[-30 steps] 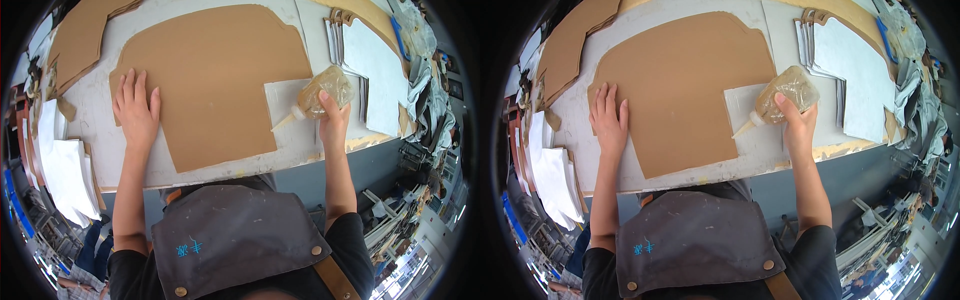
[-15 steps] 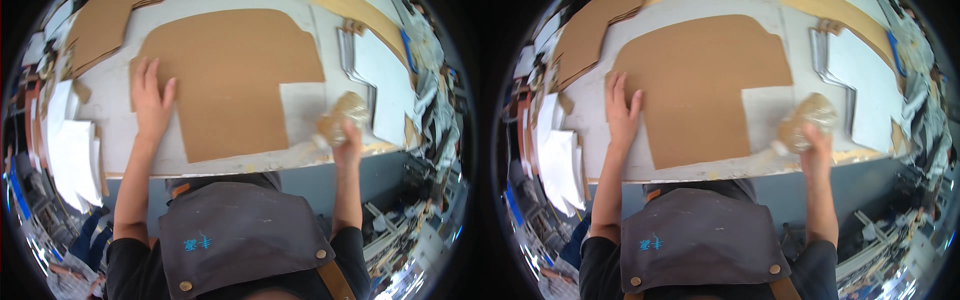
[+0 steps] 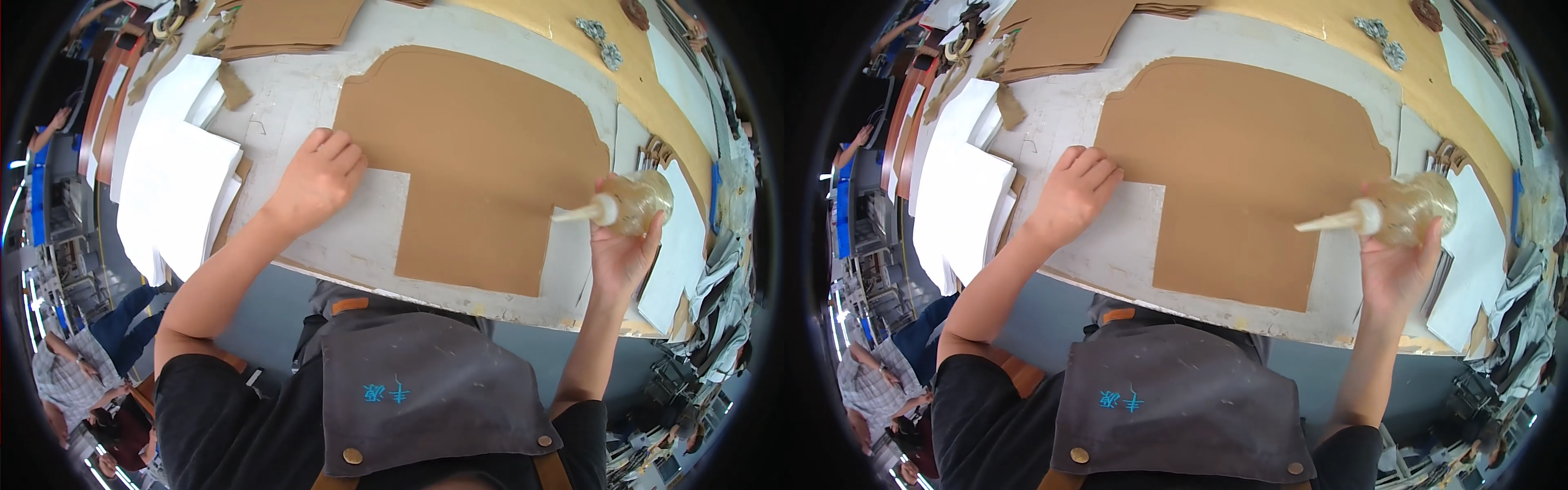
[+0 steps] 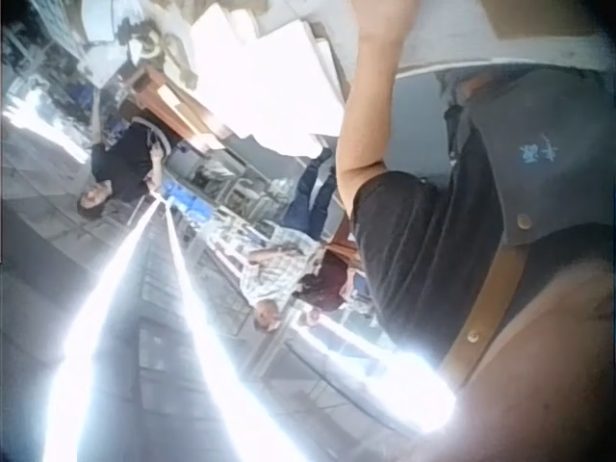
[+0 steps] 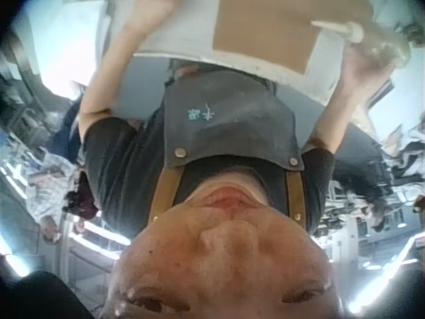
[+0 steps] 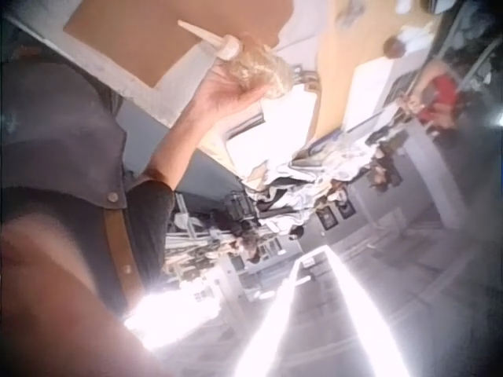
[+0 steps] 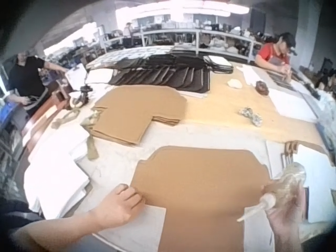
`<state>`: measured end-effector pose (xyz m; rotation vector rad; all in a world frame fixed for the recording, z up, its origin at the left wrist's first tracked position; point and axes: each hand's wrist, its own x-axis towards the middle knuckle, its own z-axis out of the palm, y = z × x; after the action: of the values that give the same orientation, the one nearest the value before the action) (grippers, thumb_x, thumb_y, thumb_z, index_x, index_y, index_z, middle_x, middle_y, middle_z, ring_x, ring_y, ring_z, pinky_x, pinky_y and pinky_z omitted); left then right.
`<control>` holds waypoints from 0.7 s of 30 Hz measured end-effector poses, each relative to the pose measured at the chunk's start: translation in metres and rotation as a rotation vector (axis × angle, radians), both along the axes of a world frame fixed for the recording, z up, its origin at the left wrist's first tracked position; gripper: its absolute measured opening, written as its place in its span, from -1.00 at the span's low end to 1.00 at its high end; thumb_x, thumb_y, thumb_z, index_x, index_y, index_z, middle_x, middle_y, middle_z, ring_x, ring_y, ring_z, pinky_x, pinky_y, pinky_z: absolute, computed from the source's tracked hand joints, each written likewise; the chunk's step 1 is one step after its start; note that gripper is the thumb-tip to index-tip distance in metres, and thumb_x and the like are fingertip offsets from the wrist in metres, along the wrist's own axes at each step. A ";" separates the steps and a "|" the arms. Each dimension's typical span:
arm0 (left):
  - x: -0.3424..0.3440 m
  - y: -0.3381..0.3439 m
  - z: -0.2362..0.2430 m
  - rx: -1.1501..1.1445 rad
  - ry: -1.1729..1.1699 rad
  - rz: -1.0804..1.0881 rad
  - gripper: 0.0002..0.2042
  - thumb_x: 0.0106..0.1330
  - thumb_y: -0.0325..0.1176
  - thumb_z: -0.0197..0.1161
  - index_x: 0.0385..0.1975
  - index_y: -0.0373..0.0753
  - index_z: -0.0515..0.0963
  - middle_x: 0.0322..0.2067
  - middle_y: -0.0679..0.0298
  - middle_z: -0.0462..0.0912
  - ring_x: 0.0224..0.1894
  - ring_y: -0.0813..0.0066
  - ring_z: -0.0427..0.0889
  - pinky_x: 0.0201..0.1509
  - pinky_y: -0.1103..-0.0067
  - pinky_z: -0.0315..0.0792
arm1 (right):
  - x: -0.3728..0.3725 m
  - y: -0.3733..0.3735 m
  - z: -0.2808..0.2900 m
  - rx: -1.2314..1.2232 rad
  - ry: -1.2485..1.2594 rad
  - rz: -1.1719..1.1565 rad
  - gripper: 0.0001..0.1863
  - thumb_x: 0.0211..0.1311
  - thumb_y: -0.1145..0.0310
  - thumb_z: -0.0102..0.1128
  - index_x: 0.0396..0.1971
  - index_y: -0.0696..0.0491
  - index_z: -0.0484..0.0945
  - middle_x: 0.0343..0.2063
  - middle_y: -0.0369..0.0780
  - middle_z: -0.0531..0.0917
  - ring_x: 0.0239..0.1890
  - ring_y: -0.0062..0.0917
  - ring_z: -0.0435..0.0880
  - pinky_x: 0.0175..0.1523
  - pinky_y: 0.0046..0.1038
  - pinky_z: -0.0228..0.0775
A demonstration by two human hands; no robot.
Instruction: Applying glue and lining material to leather/fabric panels in a factory workshop.
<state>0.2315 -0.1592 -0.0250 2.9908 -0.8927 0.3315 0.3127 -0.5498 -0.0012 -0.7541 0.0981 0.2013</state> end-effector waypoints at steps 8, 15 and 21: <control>0.001 0.011 -0.002 0.041 0.050 0.039 -0.77 -0.14 -0.50 0.15 -0.41 -0.40 0.51 -0.44 0.21 0.47 -0.25 0.33 0.45 -0.12 0.49 0.33 | 0.023 0.100 0.007 -0.114 0.014 0.110 -0.39 0.24 0.20 0.14 0.19 0.14 0.18 0.13 0.00 0.37 0.19 -0.04 0.35 0.24 -0.12 0.30; -0.021 0.009 -0.015 -0.375 -0.043 0.253 -0.69 -0.11 -0.58 0.18 -0.27 -0.40 0.52 -0.28 0.16 0.56 -0.21 0.26 0.53 -0.12 0.43 0.39 | 0.050 0.185 -0.002 -0.188 0.025 0.159 -0.54 0.14 0.40 0.27 0.04 0.09 0.34 -0.07 -0.18 0.53 0.02 -0.39 0.51 0.11 -0.16 0.41; -0.045 0.007 -0.029 -0.551 -0.097 0.430 -0.67 -0.11 -0.66 0.20 -0.24 -0.39 0.53 -0.17 0.13 0.57 -0.10 0.19 0.55 -0.09 0.40 0.39 | 0.061 0.240 -0.016 -0.304 -0.113 0.203 -0.56 0.09 0.44 0.32 -0.03 0.10 0.38 -0.14 -0.26 0.54 -0.05 -0.52 0.53 0.08 -0.35 0.41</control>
<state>0.1869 -0.1522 -0.0540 2.6198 -0.1046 0.6120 0.3741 -0.3101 -0.0174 -1.0777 -0.0571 0.3408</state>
